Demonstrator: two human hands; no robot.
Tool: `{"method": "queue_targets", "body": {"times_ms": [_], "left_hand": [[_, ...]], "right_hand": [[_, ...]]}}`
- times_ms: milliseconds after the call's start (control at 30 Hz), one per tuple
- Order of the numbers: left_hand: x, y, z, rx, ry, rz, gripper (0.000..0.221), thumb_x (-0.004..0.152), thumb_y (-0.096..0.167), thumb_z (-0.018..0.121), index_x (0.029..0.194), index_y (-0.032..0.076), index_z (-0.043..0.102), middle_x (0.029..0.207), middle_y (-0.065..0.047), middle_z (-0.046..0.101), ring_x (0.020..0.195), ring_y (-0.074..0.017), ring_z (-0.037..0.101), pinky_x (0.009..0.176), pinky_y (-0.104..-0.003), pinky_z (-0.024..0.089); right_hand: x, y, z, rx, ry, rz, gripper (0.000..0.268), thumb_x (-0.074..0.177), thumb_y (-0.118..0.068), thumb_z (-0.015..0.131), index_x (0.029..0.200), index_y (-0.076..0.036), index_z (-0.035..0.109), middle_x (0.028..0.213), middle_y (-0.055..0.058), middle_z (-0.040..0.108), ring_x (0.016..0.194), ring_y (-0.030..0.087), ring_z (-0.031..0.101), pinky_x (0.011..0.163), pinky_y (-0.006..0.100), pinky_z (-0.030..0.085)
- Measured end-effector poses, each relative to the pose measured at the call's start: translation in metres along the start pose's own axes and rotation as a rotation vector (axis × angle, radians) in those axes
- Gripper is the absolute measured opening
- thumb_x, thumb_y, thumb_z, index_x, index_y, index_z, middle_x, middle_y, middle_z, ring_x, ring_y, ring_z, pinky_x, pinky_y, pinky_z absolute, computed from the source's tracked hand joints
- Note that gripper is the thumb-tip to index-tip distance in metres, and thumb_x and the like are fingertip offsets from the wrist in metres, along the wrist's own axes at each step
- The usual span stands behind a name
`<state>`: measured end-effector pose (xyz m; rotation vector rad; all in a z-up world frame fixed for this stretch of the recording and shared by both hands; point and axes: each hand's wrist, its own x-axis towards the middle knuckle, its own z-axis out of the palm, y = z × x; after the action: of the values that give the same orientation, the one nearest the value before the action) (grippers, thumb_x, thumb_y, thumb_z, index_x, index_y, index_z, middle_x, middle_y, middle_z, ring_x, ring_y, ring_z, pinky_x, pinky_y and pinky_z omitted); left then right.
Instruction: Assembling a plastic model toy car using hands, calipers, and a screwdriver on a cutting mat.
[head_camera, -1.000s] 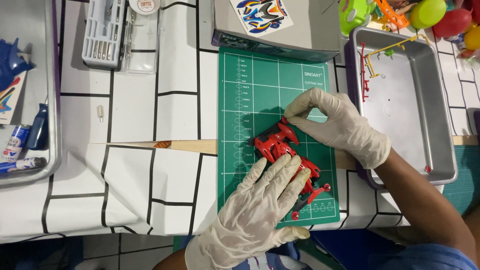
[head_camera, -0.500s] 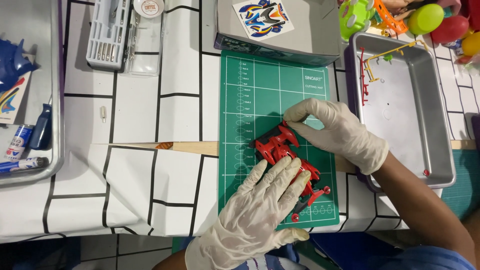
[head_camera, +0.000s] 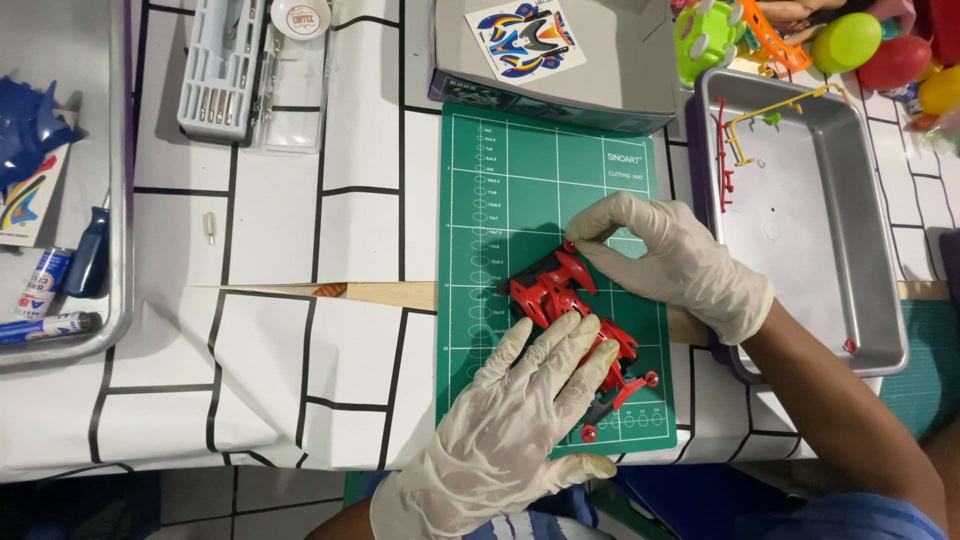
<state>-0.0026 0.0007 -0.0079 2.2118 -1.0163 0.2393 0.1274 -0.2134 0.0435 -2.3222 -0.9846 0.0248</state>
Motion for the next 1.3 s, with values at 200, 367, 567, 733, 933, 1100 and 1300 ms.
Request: {"method": "queue_targets", "body": {"times_ms": [200,367,567,733,933,1100,1300], "left_hand": [[0.000,0.000,0.000,0.017,-0.013,0.003,0.094,0.095,0.073,0.030,0.159,0.005,0.038,0.162,-0.019,0.043,0.153,-0.0329,0.037,0.127,-0.052,0.022],[-0.001,0.000,0.000,0.041,-0.013,0.004,0.094,0.096,0.073,0.027,0.158,0.004,0.038,0.163,-0.019,0.042,0.153,-0.0328,0.036,0.128,-0.050,0.021],[-0.002,0.000,0.003,0.025,-0.014,0.002,0.094,0.096,0.073,0.023,0.160,0.004,0.036,0.164,-0.019,0.040,0.154,-0.0329,0.035,0.128,-0.050,0.020],[0.000,0.001,0.000,0.029,0.006,0.004,0.094,0.095,0.073,0.031,0.159,0.005,0.037,0.162,-0.019,0.043,0.153,-0.0335,0.037,0.127,-0.051,0.022],[-0.002,-0.001,0.003,0.025,-0.010,0.013,0.097,0.092,0.075,0.039,0.159,0.004,0.036,0.163,-0.020,0.041,0.154,-0.0337,0.035,0.128,-0.052,0.021],[-0.001,0.000,0.001,0.067,-0.007,0.018,0.097,0.091,0.074,0.047,0.158,0.005,0.039,0.161,-0.020,0.044,0.153,-0.0335,0.037,0.128,-0.051,0.021],[-0.001,0.001,-0.001,0.106,-0.007,0.016,0.107,0.083,0.078,0.060,0.158,0.005,0.038,0.161,-0.018,0.044,0.153,-0.0314,0.038,0.128,-0.048,0.024]], "right_hand": [[0.002,-0.004,-0.001,0.042,-0.002,-0.040,0.012,0.097,0.007,0.065,0.103,-0.001,0.059,0.097,0.009,0.072,0.083,0.019,0.069,0.079,0.029,0.060],[0.001,-0.004,0.000,0.028,-0.019,-0.050,0.013,0.097,0.008,0.064,0.105,-0.002,0.059,0.097,0.007,0.070,0.085,0.019,0.069,0.079,0.027,0.059],[0.000,-0.003,0.000,-0.012,-0.064,-0.015,0.016,0.097,0.005,0.065,0.106,-0.005,0.058,0.098,0.005,0.069,0.087,0.019,0.069,0.079,0.028,0.058],[0.003,-0.003,-0.002,-0.006,-0.092,0.000,0.015,0.096,0.004,0.065,0.105,-0.007,0.059,0.097,0.005,0.069,0.086,0.019,0.070,0.078,0.028,0.059],[0.007,-0.007,-0.003,-0.027,-0.109,0.074,0.015,0.095,0.001,0.067,0.104,-0.009,0.060,0.092,0.003,0.070,0.081,0.018,0.069,0.076,0.029,0.056],[0.014,-0.019,0.001,-0.102,-0.125,0.269,0.014,0.089,0.000,0.065,0.092,-0.011,0.059,0.082,-0.001,0.066,0.072,0.015,0.062,0.068,0.029,0.051],[0.037,-0.050,0.006,-0.128,-0.109,0.841,0.008,0.083,-0.005,0.063,0.086,-0.012,0.063,0.069,-0.001,0.059,0.064,0.015,0.051,0.057,0.030,0.047]]}}
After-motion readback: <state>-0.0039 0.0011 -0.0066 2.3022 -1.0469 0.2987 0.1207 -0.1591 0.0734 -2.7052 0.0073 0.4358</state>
